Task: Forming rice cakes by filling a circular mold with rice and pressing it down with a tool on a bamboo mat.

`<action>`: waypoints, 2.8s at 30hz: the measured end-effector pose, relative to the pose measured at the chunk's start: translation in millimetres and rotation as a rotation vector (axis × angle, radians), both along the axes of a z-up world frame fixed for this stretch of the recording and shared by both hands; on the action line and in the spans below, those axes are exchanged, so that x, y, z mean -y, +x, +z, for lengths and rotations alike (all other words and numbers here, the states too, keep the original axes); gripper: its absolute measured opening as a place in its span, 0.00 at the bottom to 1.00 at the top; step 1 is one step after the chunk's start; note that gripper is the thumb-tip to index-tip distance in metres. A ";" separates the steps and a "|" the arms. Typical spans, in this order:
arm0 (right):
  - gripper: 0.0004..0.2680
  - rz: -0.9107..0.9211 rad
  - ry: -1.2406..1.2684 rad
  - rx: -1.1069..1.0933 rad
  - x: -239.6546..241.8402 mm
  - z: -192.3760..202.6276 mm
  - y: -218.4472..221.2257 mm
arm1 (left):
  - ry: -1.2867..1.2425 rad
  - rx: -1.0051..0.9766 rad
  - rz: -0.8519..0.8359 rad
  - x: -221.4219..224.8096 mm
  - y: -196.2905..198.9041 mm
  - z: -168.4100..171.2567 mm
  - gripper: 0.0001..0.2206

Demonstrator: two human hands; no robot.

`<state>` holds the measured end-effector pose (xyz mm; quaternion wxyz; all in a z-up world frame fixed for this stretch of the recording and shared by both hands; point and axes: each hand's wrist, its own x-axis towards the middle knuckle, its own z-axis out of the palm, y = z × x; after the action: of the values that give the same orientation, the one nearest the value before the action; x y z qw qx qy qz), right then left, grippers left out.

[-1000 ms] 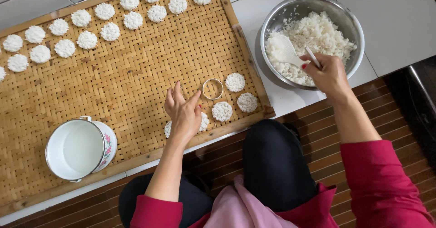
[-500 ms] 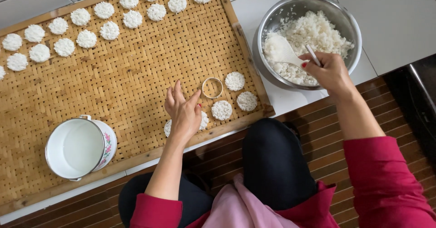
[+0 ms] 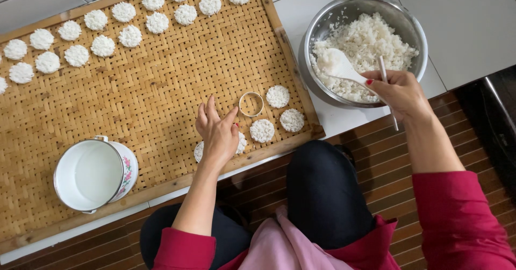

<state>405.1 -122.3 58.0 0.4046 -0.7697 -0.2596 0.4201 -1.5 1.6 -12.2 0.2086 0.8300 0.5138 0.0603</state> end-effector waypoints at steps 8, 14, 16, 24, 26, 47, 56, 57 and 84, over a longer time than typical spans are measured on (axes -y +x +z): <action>0.09 0.005 -0.002 0.103 1.7 34.7 -26.7 | -0.087 -0.051 0.046 -0.2 7.6 5.1 0.23; 0.07 0.167 0.055 0.064 -16.9 43.1 -72.8 | -0.013 -0.023 0.088 -2.3 6.6 -14.7 0.23; 0.07 0.214 0.051 0.007 -27.2 38.0 -91.8 | 0.020 0.000 0.107 -2.4 9.5 -17.5 0.24; 0.12 0.380 0.017 0.419 -25.7 -36.8 -136.5 | -0.056 0.036 0.127 6.9 17.5 27.2 0.17; 0.11 0.413 0.073 0.502 -29.6 -20.2 -153.7 | -0.043 0.033 0.133 6.7 17.3 23.6 0.17; 0.10 0.704 0.571 1.470 -23.6 -17.7 -183.4 | 0.046 0.072 0.154 7.5 18.5 26.1 0.15; 0.09 0.711 0.579 1.547 -24.3 -16.3 -183.6 | 0.030 0.085 0.140 11.2 24.3 29.6 0.13; 0.09 0.708 0.582 1.544 -24.0 -17.7 -182.3 | 0.041 0.084 0.141 11.6 24.3 29.0 0.13; 0.06 0.446 -0.057 1.382 -5.2 -14.6 -48.3 | 0.095 0.157 0.125 6.7 15.8 1.0 0.13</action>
<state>356.8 -117.1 43.5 0.0326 -0.7983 -0.5957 -0.0831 14.3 -5.1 -11.2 0.2044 0.7980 0.5432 0.1621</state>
